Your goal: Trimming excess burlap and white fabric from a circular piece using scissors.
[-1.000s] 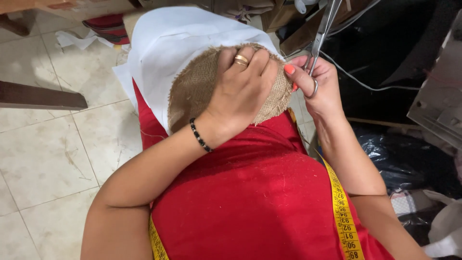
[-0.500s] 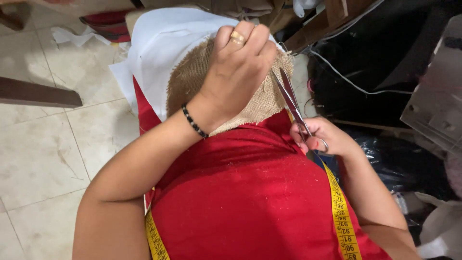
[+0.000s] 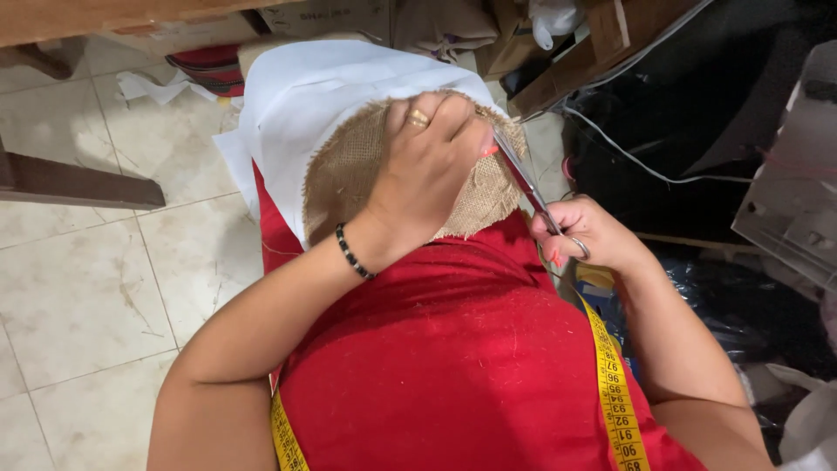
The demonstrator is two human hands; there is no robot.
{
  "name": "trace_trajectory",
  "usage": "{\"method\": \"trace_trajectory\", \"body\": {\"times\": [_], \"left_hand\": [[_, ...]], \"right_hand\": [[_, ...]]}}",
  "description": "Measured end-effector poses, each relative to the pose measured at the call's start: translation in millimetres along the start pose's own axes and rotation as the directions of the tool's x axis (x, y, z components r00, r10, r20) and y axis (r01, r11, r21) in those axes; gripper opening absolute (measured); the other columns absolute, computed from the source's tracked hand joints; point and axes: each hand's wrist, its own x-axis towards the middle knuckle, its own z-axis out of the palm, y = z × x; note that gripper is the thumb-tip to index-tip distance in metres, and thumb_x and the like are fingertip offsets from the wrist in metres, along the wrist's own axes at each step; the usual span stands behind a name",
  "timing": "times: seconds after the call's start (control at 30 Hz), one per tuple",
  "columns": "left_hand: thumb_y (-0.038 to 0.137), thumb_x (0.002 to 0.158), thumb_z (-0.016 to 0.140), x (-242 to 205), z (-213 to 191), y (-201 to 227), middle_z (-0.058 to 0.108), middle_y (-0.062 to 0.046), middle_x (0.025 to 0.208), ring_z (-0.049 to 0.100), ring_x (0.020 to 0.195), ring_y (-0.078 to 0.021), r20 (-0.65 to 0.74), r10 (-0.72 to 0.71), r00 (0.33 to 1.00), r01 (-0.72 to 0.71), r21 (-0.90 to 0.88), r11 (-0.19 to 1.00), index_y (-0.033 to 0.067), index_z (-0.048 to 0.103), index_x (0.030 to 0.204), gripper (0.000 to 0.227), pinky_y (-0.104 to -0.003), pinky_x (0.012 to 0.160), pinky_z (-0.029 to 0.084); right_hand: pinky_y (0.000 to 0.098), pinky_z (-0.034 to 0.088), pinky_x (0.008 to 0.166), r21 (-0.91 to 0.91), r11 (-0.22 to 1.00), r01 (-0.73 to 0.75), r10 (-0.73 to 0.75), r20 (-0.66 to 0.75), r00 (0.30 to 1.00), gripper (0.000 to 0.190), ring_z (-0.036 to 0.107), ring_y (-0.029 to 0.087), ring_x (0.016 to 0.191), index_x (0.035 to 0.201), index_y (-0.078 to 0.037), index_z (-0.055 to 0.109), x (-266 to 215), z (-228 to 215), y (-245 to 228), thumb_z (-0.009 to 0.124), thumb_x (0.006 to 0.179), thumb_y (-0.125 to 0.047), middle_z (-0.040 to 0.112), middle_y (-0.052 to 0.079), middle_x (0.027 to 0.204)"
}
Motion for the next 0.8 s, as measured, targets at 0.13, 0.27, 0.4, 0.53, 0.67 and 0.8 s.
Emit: {"method": "trace_trajectory", "body": {"times": [0.13, 0.27, 0.4, 0.53, 0.67, 0.8], "left_hand": [[-0.008, 0.083, 0.063, -6.1, -35.1, -4.0, 0.051, -0.002, 0.099, 0.048, 0.095, -0.0262, 0.122, 0.025, 0.992, -0.014, -0.097, 0.995, 0.0157, 0.057, 0.092, 0.026, -0.039, 0.086, 0.035], [0.008, 0.097, 0.064, -5.6, -101.4, -35.4, 0.057, -0.006, 0.11, 0.055, 0.103, -0.0269, 0.17, -0.038, 0.985, -0.044, 0.456, 0.889, 0.0118, 0.065, 0.11, 0.014, -0.042, 0.092, 0.044], [0.067, 0.118, 0.034, 14.1, -124.7, -54.5, 0.068, 0.0, 0.119, 0.062, 0.104, -0.0201, 0.106, 0.031, 0.994, -0.08, 0.5, 0.862, 0.0098, 0.064, 0.135, 0.067, -0.034, 0.089, 0.038], [0.067, 0.107, 0.05, 6.8, -80.9, -81.7, 0.076, -0.012, 0.117, 0.064, 0.099, -0.0374, 0.165, -0.026, 0.986, 0.006, 0.119, 0.993, 0.0054, 0.071, 0.119, 0.066, -0.05, 0.076, 0.045], [0.031, 0.1, 0.076, -3.9, -74.5, -79.2, 0.074, -0.01, 0.086, 0.064, 0.077, -0.0401, 0.235, -0.124, 0.964, 0.151, -0.102, 0.983, 0.0062, 0.074, 0.109, 0.026, -0.05, 0.072, 0.047], [0.019, 0.103, 0.067, -9.8, -69.8, -76.0, 0.074, -0.012, 0.087, 0.065, 0.078, -0.042, 0.219, -0.17, 0.961, 0.204, -0.143, 0.969, 0.0093, 0.076, 0.107, 0.014, -0.051, 0.072, 0.047]], "right_hand": [[0.0207, 0.041, 0.052, 0.02, 0.999, 0.041, -0.041, -0.005, 0.999, 0.014, 0.046, 0.004, 0.059, 0.076, -0.009, 0.063, -11.3, -4.3, -7.7, 0.074, 0.084, -0.009, 0.055, -0.006, 0.063], [0.0289, 0.044, 0.067, -0.215, 0.973, 0.08, -0.09, -0.038, 0.995, 0.066, 0.052, 0.011, 0.075, 0.091, -0.017, 0.052, -34.4, -15.5, -32.5, 0.048, 0.081, -0.082, 0.055, -0.003, 0.085], [0.0465, 0.043, 0.079, -0.717, 0.676, -0.166, -0.139, -0.346, 0.928, 0.082, 0.057, 0.033, 0.081, 0.098, -0.006, 0.054, -20.1, -6.7, -25.8, 0.054, 0.069, -0.082, 0.058, 0.011, 0.09], [0.0486, 0.045, 0.071, -0.81, 0.567, -0.148, -0.25, -0.34, 0.907, 0.072, 0.06, 0.034, 0.078, 0.091, -0.006, 0.052, 1.3, 10.3, -29.1, 0.066, 0.077, -0.076, 0.057, 0.008, 0.08], [0.0471, 0.044, 0.076, -0.807, 0.554, -0.206, -0.179, -0.357, 0.917, 0.073, 0.06, 0.033, 0.085, 0.096, -0.006, 0.053, 13.3, 13.8, -35.9, 0.069, 0.076, -0.075, 0.056, 0.006, 0.084], [0.0498, 0.045, 0.074, -0.838, 0.497, -0.227, -0.158, -0.344, 0.925, 0.075, 0.059, 0.035, 0.084, 0.096, -0.004, 0.051, 20.5, 2.1, -33.8, 0.063, 0.081, -0.077, 0.052, 0.007, 0.082]]}}
